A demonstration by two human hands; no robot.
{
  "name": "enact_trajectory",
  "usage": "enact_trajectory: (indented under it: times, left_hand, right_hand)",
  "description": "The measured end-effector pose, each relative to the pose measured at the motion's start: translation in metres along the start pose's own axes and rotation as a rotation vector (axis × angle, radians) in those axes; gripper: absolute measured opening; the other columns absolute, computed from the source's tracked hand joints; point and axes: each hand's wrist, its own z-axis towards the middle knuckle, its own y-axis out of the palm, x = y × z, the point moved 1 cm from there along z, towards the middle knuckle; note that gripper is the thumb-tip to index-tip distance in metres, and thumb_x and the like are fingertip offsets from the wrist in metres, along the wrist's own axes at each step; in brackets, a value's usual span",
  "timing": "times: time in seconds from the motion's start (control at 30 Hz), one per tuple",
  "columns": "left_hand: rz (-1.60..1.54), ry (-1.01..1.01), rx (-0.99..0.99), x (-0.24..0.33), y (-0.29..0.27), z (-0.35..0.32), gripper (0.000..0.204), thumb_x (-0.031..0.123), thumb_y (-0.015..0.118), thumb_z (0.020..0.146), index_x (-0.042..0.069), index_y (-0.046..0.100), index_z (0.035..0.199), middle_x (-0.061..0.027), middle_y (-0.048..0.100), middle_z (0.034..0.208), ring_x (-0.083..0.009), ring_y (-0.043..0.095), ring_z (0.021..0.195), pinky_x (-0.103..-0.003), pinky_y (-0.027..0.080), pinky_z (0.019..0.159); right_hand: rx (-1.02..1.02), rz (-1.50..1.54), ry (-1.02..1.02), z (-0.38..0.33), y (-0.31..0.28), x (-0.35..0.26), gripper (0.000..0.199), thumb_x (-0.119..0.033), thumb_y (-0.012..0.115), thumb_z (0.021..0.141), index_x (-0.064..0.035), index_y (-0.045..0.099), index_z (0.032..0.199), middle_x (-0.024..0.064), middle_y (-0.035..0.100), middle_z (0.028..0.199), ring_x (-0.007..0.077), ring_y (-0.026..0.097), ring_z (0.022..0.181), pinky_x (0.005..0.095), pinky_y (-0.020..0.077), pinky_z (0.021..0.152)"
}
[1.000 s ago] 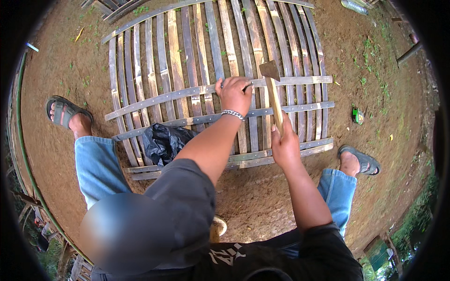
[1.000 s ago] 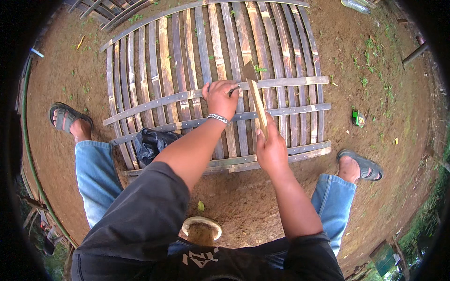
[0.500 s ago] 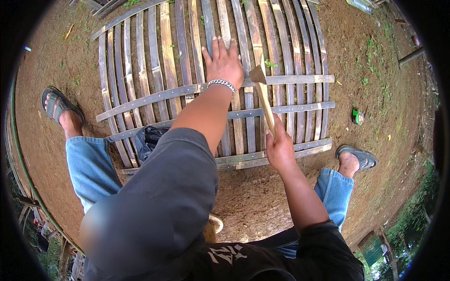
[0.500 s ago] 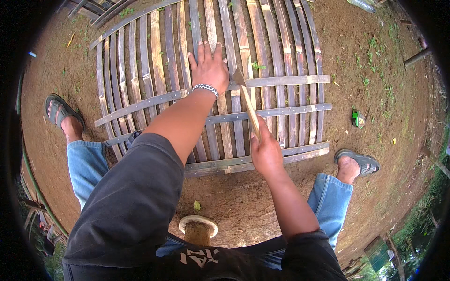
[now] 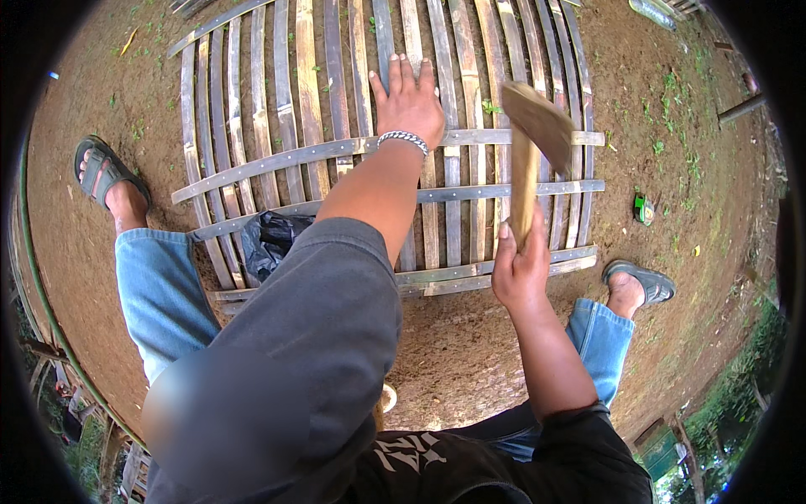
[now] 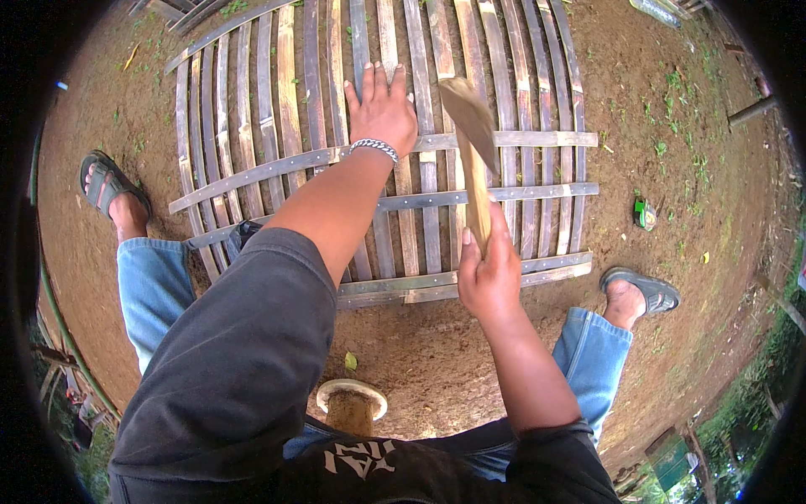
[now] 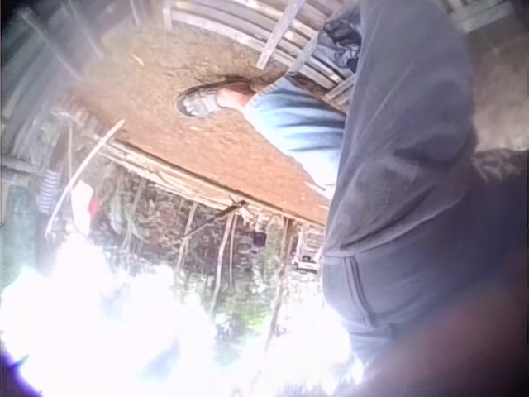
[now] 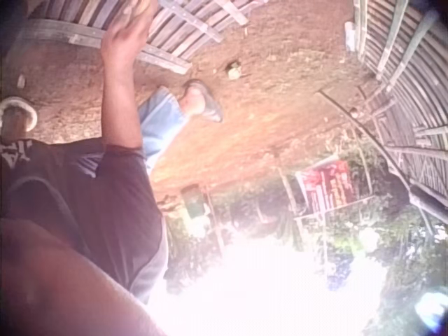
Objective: The person sits on the ground and uses a hammer to drive nails into a wooden lattice structure. They repeatedly pick up nails and hammer them into the slats. Later, they stand up, pick up a wooden plank, and place it on the structure.
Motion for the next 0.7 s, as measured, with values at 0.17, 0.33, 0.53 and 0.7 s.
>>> enact_trajectory:
  times: [0.17, 0.33, 0.53, 0.7]
  left_hand:
    - [-0.011, -0.007, -0.07, 0.002, 0.0, -0.001, 0.059, 0.025, 0.04, 0.099, 0.007, 0.029, 0.155, -0.0227, 0.025, 0.161, -0.0338, 0.012, 0.153, -0.057, 0.005, 0.122]
    - [0.013, -0.001, 0.026, -0.004, 0.001, 0.004, 0.058, 0.025, 0.043, 0.099, 0.008, 0.032, 0.153, -0.0215, 0.03, 0.159, -0.0331, 0.017, 0.152, -0.058, 0.009, 0.121]
    - [0.003, -0.012, 0.011, 0.001, 0.002, 0.004, 0.057, 0.026, 0.043, 0.1, 0.008, 0.032, 0.153, -0.0206, 0.03, 0.159, -0.0324, 0.017, 0.152, -0.058, 0.009, 0.122]
    - [-0.009, -0.008, -0.006, -0.001, 0.004, -0.004, 0.058, 0.025, 0.044, 0.098, 0.007, 0.033, 0.152, -0.0216, 0.029, 0.159, -0.0333, 0.016, 0.152, -0.058, 0.009, 0.122]
  right_hand:
    - [-0.191, -0.12, 0.186, -0.005, 0.008, 0.02, 0.056, -0.001, 0.057, 0.093, -0.0064, 0.039, 0.145, 0.0306, 0.058, 0.129, 0.0492, 0.063, 0.108, 0.0535, 0.0544, 0.085]
    - [0.057, -0.053, -0.144, 0.003, 0.006, 0.005, 0.06, -0.002, 0.06, 0.091, -0.0071, 0.038, 0.146, 0.0301, 0.056, 0.133, 0.0495, 0.065, 0.103, 0.0537, 0.0543, 0.086]
    - [-0.227, -0.178, 0.206, -0.004, 0.022, 0.037, 0.059, -0.006, 0.057, 0.094, -0.0097, 0.034, 0.149, 0.0309, 0.062, 0.12, 0.0496, 0.064, 0.099, 0.0522, 0.0544, 0.084]
    - [0.091, 0.077, 0.017, -0.009, 0.013, 0.015, 0.054, -0.005, 0.056, 0.095, -0.0078, 0.038, 0.146, 0.0309, 0.064, 0.109, 0.0491, 0.065, 0.095, 0.0501, 0.0535, 0.078]
